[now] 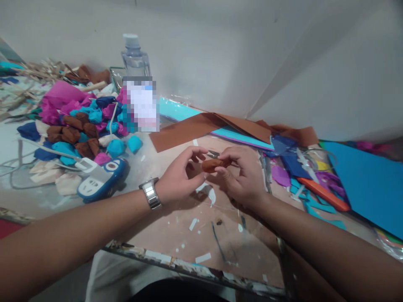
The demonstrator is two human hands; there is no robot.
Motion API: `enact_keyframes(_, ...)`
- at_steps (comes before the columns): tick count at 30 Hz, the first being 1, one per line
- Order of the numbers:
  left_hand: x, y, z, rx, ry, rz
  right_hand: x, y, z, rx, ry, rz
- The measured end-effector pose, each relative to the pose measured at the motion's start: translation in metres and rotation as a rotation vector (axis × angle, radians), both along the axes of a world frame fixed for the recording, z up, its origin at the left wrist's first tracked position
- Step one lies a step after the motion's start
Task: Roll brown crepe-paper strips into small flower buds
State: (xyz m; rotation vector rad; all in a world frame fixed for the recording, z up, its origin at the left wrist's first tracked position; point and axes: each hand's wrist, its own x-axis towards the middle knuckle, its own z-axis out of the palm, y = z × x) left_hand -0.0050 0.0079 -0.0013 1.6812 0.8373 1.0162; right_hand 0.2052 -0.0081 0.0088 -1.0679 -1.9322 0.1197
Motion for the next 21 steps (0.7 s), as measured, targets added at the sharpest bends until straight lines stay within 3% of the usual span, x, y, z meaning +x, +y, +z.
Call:
enact_keyframes(5,-0.0032,-0.0025,0.0042,0.167,0.000,-0.016,0.0013,0.0006,-0.0036,-0.098,-0.170,0.036)
enact_keyframes(12,-0.0018,-0.0023,0.0003,0.019,-0.059,-0.076,0.0030,-0.0006,-0.0051,-0.080,-0.175,0.048)
enact_keyframes(21,-0.0011,-0.0014,0.0061,0.026,-0.004,-0.079,0.0034,-0.0002,-0.0041,-0.067,-0.156,0.057)
